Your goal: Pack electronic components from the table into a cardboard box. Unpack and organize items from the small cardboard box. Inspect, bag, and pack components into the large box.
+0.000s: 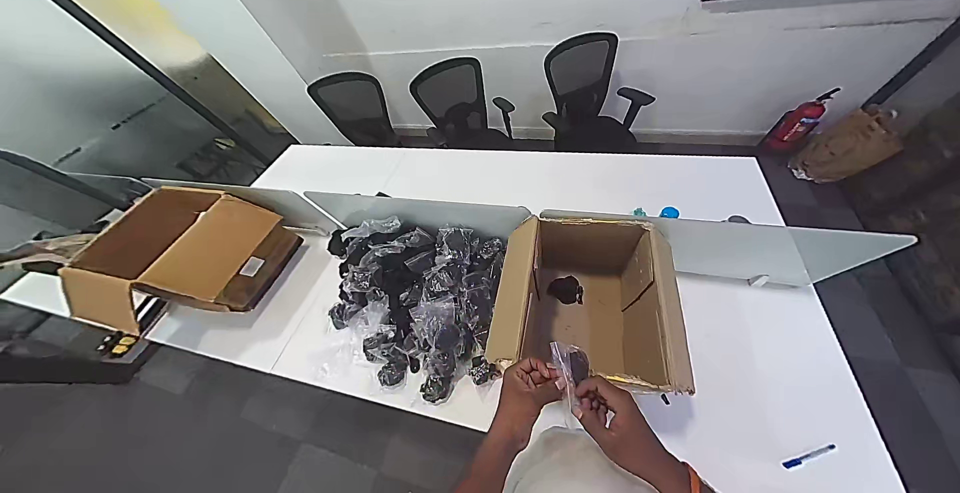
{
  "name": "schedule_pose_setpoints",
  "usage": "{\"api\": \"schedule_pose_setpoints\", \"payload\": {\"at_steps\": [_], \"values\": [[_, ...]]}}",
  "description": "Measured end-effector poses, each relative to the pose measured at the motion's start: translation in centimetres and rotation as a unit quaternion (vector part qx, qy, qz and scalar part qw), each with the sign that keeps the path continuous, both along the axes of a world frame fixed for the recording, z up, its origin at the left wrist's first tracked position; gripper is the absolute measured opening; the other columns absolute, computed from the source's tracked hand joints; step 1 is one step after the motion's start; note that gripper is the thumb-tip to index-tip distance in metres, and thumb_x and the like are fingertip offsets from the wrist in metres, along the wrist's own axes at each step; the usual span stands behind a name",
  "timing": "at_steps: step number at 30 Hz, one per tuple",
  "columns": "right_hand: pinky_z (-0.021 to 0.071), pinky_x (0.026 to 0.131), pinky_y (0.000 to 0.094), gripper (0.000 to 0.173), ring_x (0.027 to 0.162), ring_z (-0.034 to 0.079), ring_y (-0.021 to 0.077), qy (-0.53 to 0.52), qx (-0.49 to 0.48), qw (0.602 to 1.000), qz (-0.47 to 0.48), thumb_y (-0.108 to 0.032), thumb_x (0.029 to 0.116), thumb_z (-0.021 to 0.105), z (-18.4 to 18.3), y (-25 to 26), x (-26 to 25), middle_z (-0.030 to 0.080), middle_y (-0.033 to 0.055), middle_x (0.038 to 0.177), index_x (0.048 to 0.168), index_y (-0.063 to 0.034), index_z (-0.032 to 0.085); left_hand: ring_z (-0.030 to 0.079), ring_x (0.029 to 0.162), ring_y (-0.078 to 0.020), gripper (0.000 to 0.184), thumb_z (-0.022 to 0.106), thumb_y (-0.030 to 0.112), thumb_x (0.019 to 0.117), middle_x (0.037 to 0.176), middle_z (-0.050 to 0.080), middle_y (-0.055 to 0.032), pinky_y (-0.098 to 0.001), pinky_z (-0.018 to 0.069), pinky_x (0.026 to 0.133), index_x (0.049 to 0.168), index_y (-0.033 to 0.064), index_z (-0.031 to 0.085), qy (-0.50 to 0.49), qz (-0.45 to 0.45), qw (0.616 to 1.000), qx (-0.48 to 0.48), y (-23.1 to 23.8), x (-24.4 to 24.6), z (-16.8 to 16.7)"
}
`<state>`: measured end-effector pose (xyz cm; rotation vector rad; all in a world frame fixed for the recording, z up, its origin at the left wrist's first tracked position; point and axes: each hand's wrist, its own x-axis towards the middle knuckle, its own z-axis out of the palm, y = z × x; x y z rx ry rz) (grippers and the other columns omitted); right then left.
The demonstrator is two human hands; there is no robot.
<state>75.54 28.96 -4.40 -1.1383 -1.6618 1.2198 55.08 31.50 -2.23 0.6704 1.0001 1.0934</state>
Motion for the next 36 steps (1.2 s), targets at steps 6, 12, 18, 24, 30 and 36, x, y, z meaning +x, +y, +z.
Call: {"api": "schedule_pose_setpoints", "payload": {"at_steps": [6, 12, 18, 24, 30, 36], "values": [[0.0545, 0.061, 0.0243, 0.025, 0.069, 0.062, 0.0066, -0.057, 0.019, 0.998, -0.008, -0.033, 0.0935, 0.072, 0.0, 0.3, 0.5, 0.067, -0.0015, 0.086, 0.105, -0.0116, 0.066, 0.075, 0.076, -0.022, 0.028, 0.082, -0.011, 0.0751, 0.085, 0.075, -0.015, -0.0378, 0.0628, 0.073, 0.087, -0.0006, 0.058, 0.061, -0.026, 0.998, -0.008, -0.5, 0.9, 0.1], [0.0559, 0.065, 0.0225, 0.033, 0.072, 0.063, 0.004, -0.162, 0.094, 0.982, -0.03, -0.043, 0.0902, 0.075, 0.7, 1.1, 0.9, 0.068, -0.0034, 0.084, 0.104, -0.0127, 0.07, 0.072, 0.066, -0.0183, 0.034, 0.087, -0.009, 0.0696, 0.076, 0.073, -0.012, -0.0331, 0.0618, 0.065, 0.083, 0.0009, 0.058, 0.102, -0.01, 0.994, 0.025, 0.5, 2.0, 0.4], [0.0556, 0.062, 0.0223, 0.02, 0.068, 0.063, 0.0031, -0.151, 0.038, 0.987, -0.041, -0.032, 0.0942, 0.069, 1.3, 1.7, 1.4, 0.07, -0.0038, 0.084, 0.102, -0.0137, 0.073, 0.072, 0.069, -0.0191, 0.023, 0.083, -0.002, 0.0797, 0.08, 0.073, -0.0123, -0.035, 0.0629, 0.068, 0.094, -0.0035, 0.065, 0.1, -0.06, 0.993, 0.03, 1.1, 2.0, 0.2], [0.0548, 0.061, 0.0211, 0.018, 0.067, 0.063, 0.0011, -0.134, 0.029, 0.989, -0.055, -0.028, 0.0969, 0.063, 1.1, 1.6, 2.2, 0.072, -0.0055, 0.085, 0.1, -0.0153, 0.075, 0.074, 0.076, -0.0207, 0.023, 0.08, -0.004, 0.0828, 0.087, 0.075, -0.0134, -0.0376, 0.0634, 0.075, 0.1, -0.005, 0.065, 0.087, -0.109, 0.99, 0.037, 1.3, 1.9, 0.2], [0.0553, 0.06, 0.0205, 0.019, 0.069, 0.063, 0.0018, -0.176, 0.098, 0.976, -0.081, -0.028, 0.0942, 0.061, 1.4, 1.7, 1.9, 0.069, -0.0035, 0.091, 0.101, -0.0151, 0.073, 0.073, 0.071, -0.0172, 0.025, 0.082, -0.003, 0.0802, 0.083, 0.074, -0.0101, -0.0327, 0.063, 0.07, 0.097, -0.0019, 0.063, 0.117, -0.086, 0.989, 0.041, 1.1, 2.6, 0.3], [0.0591, 0.073, 0.0218, 0.023, 0.083, 0.067, 0.002, -0.169, 0.111, 0.979, -0.026, -0.029, 0.0912, 0.067, 1.5, 1.5, 2.2, 0.072, -0.0047, 0.1, 0.109, -0.0164, 0.074, 0.072, 0.066, -0.0166, 0.027, 0.084, -0.002, 0.078, 0.077, 0.073, -0.0095, -0.0325, 0.0624, 0.066, 0.092, -0.0004, 0.062, 0.125, -0.07, 0.989, 0.038, 0.7, 2.7, 0.1]]}}
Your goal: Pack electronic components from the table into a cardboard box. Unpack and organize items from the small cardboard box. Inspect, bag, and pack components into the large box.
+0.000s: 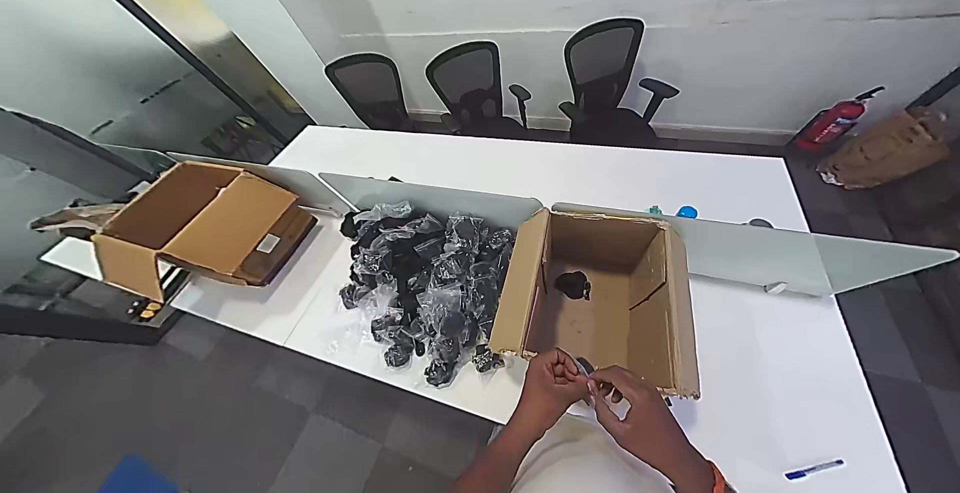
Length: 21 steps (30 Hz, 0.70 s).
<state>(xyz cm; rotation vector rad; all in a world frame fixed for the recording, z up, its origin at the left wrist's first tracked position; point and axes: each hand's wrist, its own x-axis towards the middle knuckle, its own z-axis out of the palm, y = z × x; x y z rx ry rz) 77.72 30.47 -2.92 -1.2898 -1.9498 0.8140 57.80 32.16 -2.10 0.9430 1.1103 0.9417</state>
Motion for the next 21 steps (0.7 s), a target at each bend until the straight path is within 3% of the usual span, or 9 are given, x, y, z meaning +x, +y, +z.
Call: {"api": "schedule_pose_setpoints", "payload": {"at_steps": [4, 10, 16, 21], "values": [[0.0592, 0.076, 0.0211, 0.024, 0.085, 0.068, 0.0015, -0.024, -0.025, 0.999, -0.011, -0.036, 0.0962, 0.067, 0.2, -0.1, 0.2, 0.073, -0.0056, 0.102, 0.109, -0.0185, 0.075, 0.07, 0.065, -0.0166, 0.024, 0.084, 0.0, 0.0798, 0.076, 0.072, -0.0099, -0.0328, 0.0614, 0.066, 0.09, -0.0009, 0.063, 0.0, 0.01, 1.0, -0.001, -0.1, 0.2, -0.1], [0.0585, 0.074, 0.0207, 0.02, 0.082, 0.067, 0.001, -0.041, -0.014, 0.999, -0.03, -0.029, 0.0989, 0.061, 0.6, 0.0, 0.5, 0.074, -0.0059, 0.099, 0.103, -0.0185, 0.077, 0.07, 0.067, -0.0153, 0.019, 0.081, 0.001, 0.0831, 0.078, 0.072, -0.0096, -0.0315, 0.0609, 0.067, 0.093, -0.0018, 0.065, 0.001, 0.012, 1.0, 0.007, -0.3, 0.2, 0.5], [0.0578, 0.07, 0.0256, 0.021, 0.08, 0.066, 0.0062, -0.102, 0.011, 0.994, -0.029, -0.034, 0.0992, 0.058, 1.1, 0.3, 0.5, 0.07, -0.0051, 0.093, 0.099, -0.0181, 0.073, 0.07, 0.068, -0.0152, 0.019, 0.08, -0.001, 0.0833, 0.081, 0.073, -0.0097, -0.03, 0.0605, 0.066, 0.093, -0.0016, 0.064, 0.008, 0.013, 0.999, 0.036, -0.5, 0.6, 0.5], [0.0566, 0.072, 0.029, 0.023, 0.081, 0.064, 0.0091, -0.092, -0.02, 0.995, -0.016, -0.035, 0.1005, 0.055, 1.7, 0.3, 0.3, 0.067, -0.0031, 0.09, 0.099, -0.0163, 0.069, 0.067, 0.065, -0.0135, 0.019, 0.079, 0.004, 0.0839, 0.079, 0.071, -0.007, -0.0292, 0.0586, 0.062, 0.094, 0.0, 0.064, 0.04, 0.006, 0.998, 0.053, -0.6, 0.6, 0.8]]}}
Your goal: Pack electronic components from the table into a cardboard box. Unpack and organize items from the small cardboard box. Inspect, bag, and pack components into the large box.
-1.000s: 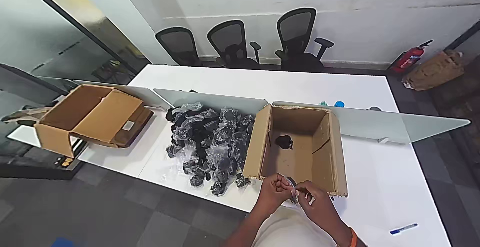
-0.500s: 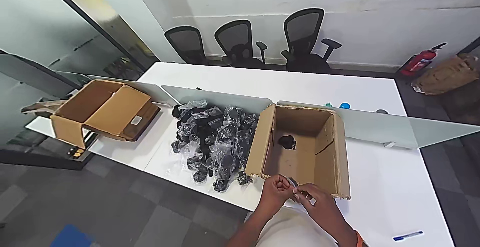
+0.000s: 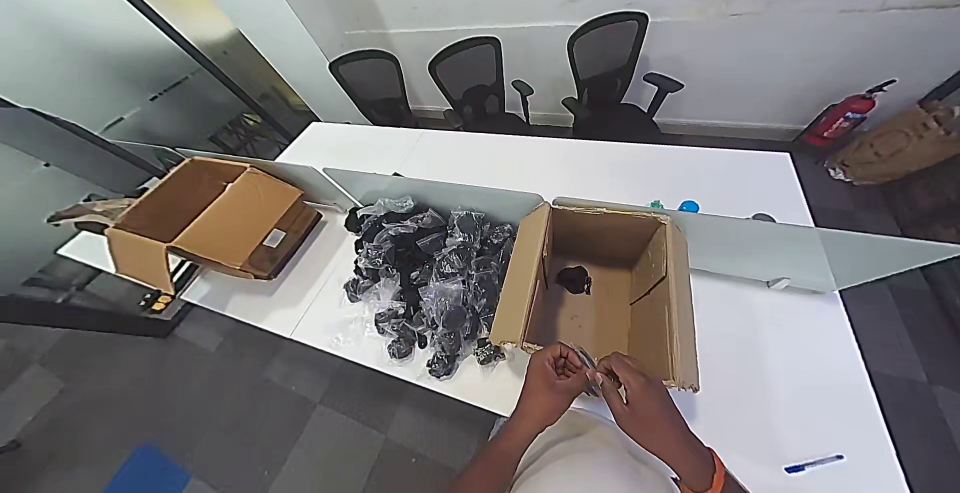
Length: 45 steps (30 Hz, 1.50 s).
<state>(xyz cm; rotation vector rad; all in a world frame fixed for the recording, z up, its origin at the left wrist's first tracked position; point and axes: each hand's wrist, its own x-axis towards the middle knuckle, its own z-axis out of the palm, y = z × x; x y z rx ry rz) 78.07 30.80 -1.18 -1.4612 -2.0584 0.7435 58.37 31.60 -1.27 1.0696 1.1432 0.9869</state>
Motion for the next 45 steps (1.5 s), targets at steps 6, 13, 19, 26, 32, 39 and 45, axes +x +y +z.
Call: {"api": "schedule_pose_setpoints", "payload": {"at_steps": [6, 13, 19, 26, 32, 39, 45], "values": [[0.0564, 0.072, 0.0315, 0.02, 0.082, 0.064, 0.0113, 0.001, -0.022, 1.0, -0.009, -0.029, 0.0993, 0.053, 0.3, -0.2, -0.6, 0.065, -0.0011, 0.091, 0.1, -0.0148, 0.067, 0.067, 0.065, -0.0134, 0.019, 0.076, 0.002, 0.0823, 0.079, 0.07, -0.0059, -0.0292, 0.0583, 0.062, 0.095, 0.0009, 0.063, 0.007, -0.016, 1.0, 0.019, 0.3, -0.1, 0.0], [0.0555, 0.071, 0.0305, 0.018, 0.08, 0.063, 0.0108, 0.004, -0.033, 0.999, -0.021, -0.028, 0.098, 0.053, 0.3, -0.3, -0.7, 0.065, -0.0015, 0.089, 0.1, -0.015, 0.067, 0.068, 0.064, -0.0144, 0.023, 0.077, -0.002, 0.0811, 0.078, 0.07, -0.0072, -0.0293, 0.0585, 0.061, 0.095, 0.0021, 0.059, -0.01, -0.02, 1.0, 0.018, 0.4, -0.2, 0.3], [0.0549, 0.069, 0.0313, 0.019, 0.078, 0.062, 0.0113, 0.005, -0.054, 0.998, -0.021, -0.028, 0.0981, 0.053, 0.6, -0.4, -0.7, 0.064, -0.0009, 0.089, 0.1, -0.0147, 0.066, 0.069, 0.065, -0.0149, 0.031, 0.078, -0.002, 0.0797, 0.077, 0.07, -0.0075, -0.0291, 0.0579, 0.06, 0.099, 0.003, 0.054, -0.023, -0.022, 0.999, 0.013, 0.3, -0.2, 0.4], [0.0561, 0.066, 0.0391, 0.02, 0.074, 0.063, 0.0168, 0.025, -0.044, 0.996, -0.075, -0.022, 0.0955, 0.052, 0.7, 0.2, 0.2, 0.065, 0.0045, 0.086, 0.102, -0.0089, 0.066, 0.067, 0.064, -0.0131, 0.033, 0.076, -0.002, 0.0774, 0.075, 0.068, -0.005, -0.0281, 0.0568, 0.059, 0.101, 0.0037, 0.054, -0.002, -0.003, 1.0, 0.006, 0.4, -0.9, 0.3], [0.0488, 0.056, 0.0319, 0.017, 0.062, 0.054, 0.0097, 0.036, -0.078, 0.99, -0.115, -0.027, 0.0943, 0.053, 0.6, 1.3, 2.7, 0.056, -0.0031, 0.075, 0.098, -0.0147, 0.064, 0.065, 0.06, -0.013, 0.031, 0.076, -0.006, 0.0732, 0.072, 0.068, -0.0052, -0.0264, 0.0546, 0.055, 0.094, 0.0044, 0.055, 0.003, 0.045, 0.999, 0.009, 0.8, -2.8, 0.6], [0.0572, 0.076, 0.034, 0.026, 0.093, 0.064, 0.0139, 0.018, 0.009, 0.994, -0.109, -0.036, 0.095, 0.059, 0.6, 1.2, 2.1, 0.065, 0.0029, 0.108, 0.106, -0.0145, 0.069, 0.067, 0.063, -0.014, 0.031, 0.077, -0.005, 0.0757, 0.074, 0.07, -0.0074, -0.0275, 0.056, 0.058, 0.096, 0.0032, 0.055, -0.023, 0.032, 0.999, -0.009, 0.8, -1.9, 0.6], [0.0467, 0.111, 0.045, 0.022, 0.14, 0.048, 0.0245, -0.005, 0.006, 0.999, 0.031, -0.032, 0.0989, 0.058, 1.1, 1.1, 1.3, 0.051, 0.0056, 0.153, 0.107, -0.0221, 0.077, 0.068, 0.064, -0.0139, 0.032, 0.077, -0.006, 0.0772, 0.075, 0.07, -0.0076, -0.0278, 0.0566, 0.06, 0.098, 0.0025, 0.055, -0.04, 0.005, 0.999, -0.005, 0.9, -0.5, 0.6]]}}
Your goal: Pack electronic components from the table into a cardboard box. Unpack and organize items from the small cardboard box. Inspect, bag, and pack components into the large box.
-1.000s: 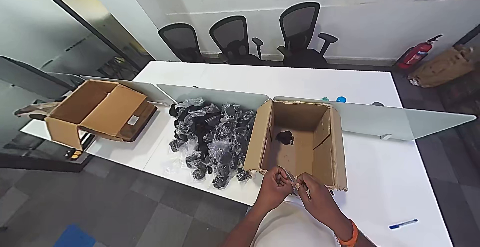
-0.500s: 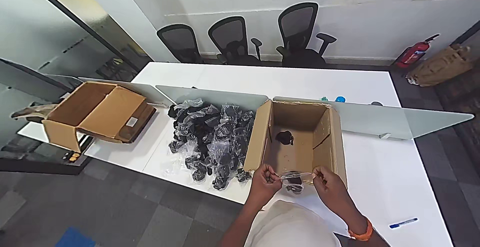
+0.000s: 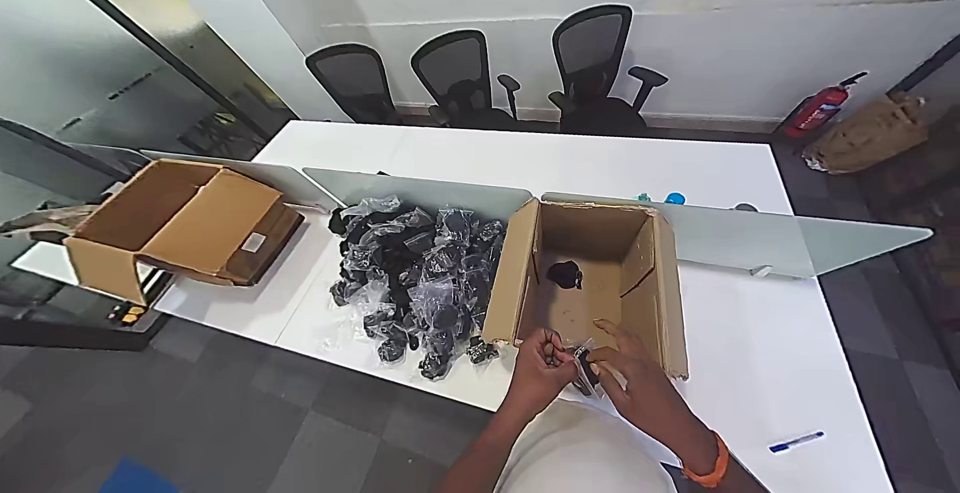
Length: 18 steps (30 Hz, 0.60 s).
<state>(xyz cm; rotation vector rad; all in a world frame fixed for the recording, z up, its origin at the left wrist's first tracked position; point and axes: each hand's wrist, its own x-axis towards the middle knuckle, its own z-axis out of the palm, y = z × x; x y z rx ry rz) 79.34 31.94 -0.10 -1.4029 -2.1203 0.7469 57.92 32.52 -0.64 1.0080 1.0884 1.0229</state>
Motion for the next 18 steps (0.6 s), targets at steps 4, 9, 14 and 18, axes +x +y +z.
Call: {"api": "schedule_pose_setpoints", "payload": {"at_steps": [4, 9, 14, 18], "values": [[0.055, 0.098, 0.0486, 0.035, 0.121, 0.063, 0.0291, -0.115, -0.131, 0.985, 0.01, -0.028, 0.0942, 0.063, -0.5, 0.4, -1.0, 0.053, 0.0102, 0.15, 0.125, -0.0146, 0.07, 0.068, 0.066, -0.0136, 0.03, 0.076, -0.005, 0.0788, 0.078, 0.07, -0.0069, -0.0281, 0.0574, 0.061, 0.098, 0.0032, 0.055, -0.022, -0.029, 0.999, 0.015, -0.1, 1.0, 0.0], [0.0572, 0.088, 0.0499, 0.024, 0.098, 0.071, 0.0251, -0.088, -0.166, 0.981, -0.046, -0.019, 0.0902, 0.066, -1.6, 0.5, -1.9, 0.073, 0.0093, 0.107, 0.112, -0.0104, 0.073, 0.07, 0.068, -0.0154, 0.03, 0.076, -0.006, 0.0808, 0.08, 0.07, -0.0079, -0.0298, 0.0594, 0.063, 0.099, 0.0035, 0.054, -0.052, -0.079, 0.995, 0.027, -0.3, 1.2, -0.7], [0.0595, 0.092, 0.0337, 0.024, 0.099, 0.071, 0.007, 0.12, -0.225, 0.966, -0.037, -0.018, 0.0911, 0.073, -4.9, 1.7, -0.3, 0.075, -0.0031, 0.106, 0.115, -0.016, 0.074, 0.072, 0.087, -0.0191, 0.017, 0.071, -0.002, 0.0901, 0.098, 0.073, -0.011, -0.0358, 0.0619, 0.078, 0.104, -0.0031, 0.06, -0.015, -0.002, 0.998, 0.053, 0.8, -1.0, -2.0], [0.0617, 0.09, 0.0336, 0.028, 0.098, 0.072, 0.0135, 0.298, -0.211, 0.93, -0.043, -0.006, 0.0861, 0.077, -5.9, 1.6, 1.1, 0.076, 0.0037, 0.107, 0.113, -0.0058, 0.073, 0.072, 0.09, -0.0206, 0.012, 0.067, 0.004, 0.0945, 0.103, 0.073, -0.0135, -0.0351, 0.062, 0.081, 0.104, -0.0034, 0.066, 0.068, 0.074, 0.994, 0.037, 1.0, -3.2, -3.7]]}}
